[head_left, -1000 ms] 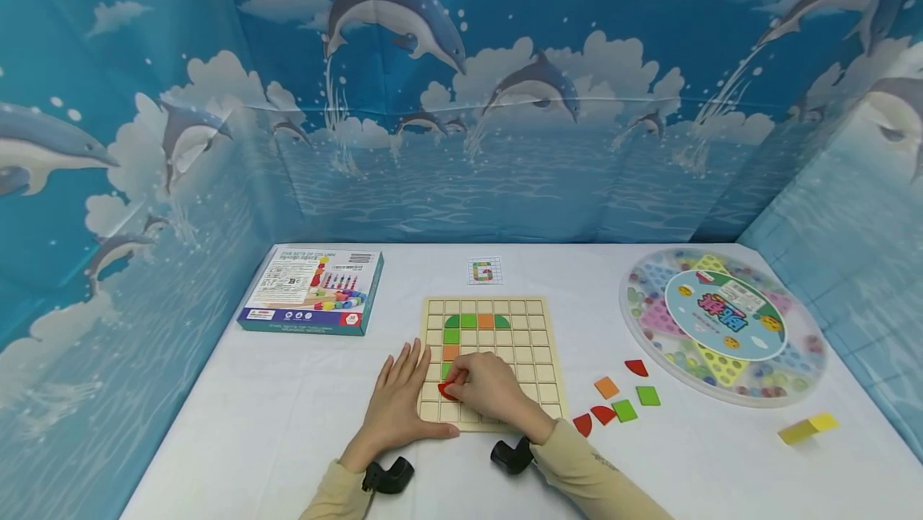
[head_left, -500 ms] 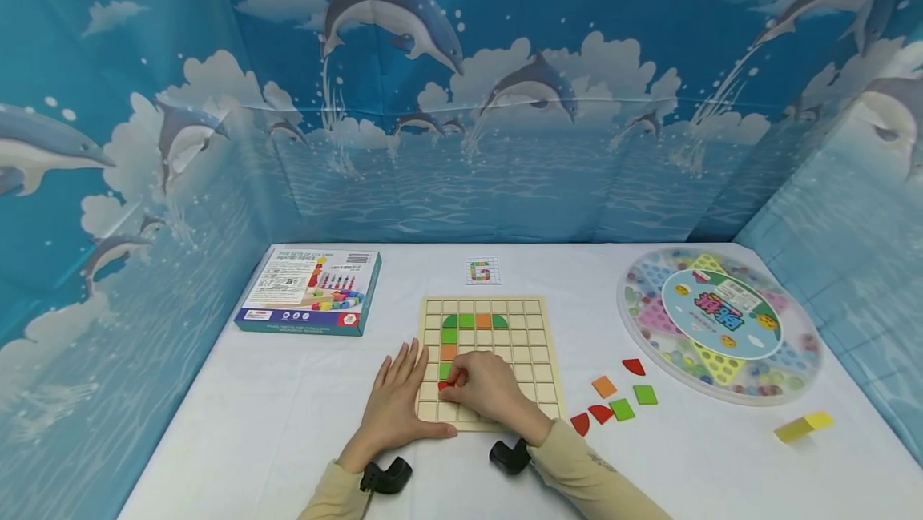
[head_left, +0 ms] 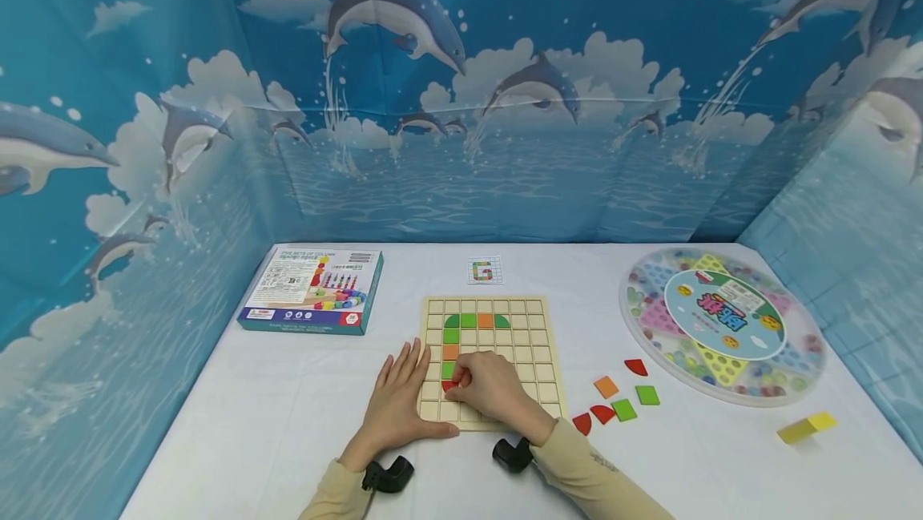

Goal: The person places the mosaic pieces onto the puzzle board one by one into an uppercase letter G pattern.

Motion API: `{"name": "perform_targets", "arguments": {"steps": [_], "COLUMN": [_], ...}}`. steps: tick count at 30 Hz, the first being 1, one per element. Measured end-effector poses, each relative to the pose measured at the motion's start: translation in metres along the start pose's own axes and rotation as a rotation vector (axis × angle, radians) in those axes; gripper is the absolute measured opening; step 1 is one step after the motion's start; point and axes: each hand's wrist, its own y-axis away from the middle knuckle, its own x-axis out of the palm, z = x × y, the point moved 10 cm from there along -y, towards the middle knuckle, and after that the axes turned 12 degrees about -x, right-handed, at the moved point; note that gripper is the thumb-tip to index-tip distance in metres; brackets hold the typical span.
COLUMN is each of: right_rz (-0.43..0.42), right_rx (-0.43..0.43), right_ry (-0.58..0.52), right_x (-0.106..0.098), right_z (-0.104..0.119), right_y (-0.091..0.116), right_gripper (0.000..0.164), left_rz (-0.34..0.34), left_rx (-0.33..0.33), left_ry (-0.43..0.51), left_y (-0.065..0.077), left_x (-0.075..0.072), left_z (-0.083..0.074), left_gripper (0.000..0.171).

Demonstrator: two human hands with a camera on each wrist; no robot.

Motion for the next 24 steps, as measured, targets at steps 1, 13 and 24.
{"name": "perform_targets", "arguments": {"steps": [1,13,24], "right_rz": [-0.001,0.096,-0.006], "right_rx": [-0.001,-0.072,-0.027], "right_ry": [0.006,-0.042,-0.022], "right_x": [0.0,-0.02,-0.087], "right_z": [0.0,0.004,-0.047], "right_y": [0.001,0.016,0.065], "right_gripper": [0.024,0.016,0.008], "left_rz": [-0.003,0.002,0.019], "left_rx": [0.003,-0.003,-0.018], "left_ry": [0.001,0.014,0.031], "left_y": [0.0,0.001,0.0], "left_x": [0.0,0.001,0.001], "left_z": [0.0,0.0,0.001], "left_gripper": [0.124,0.125,0.125]}}
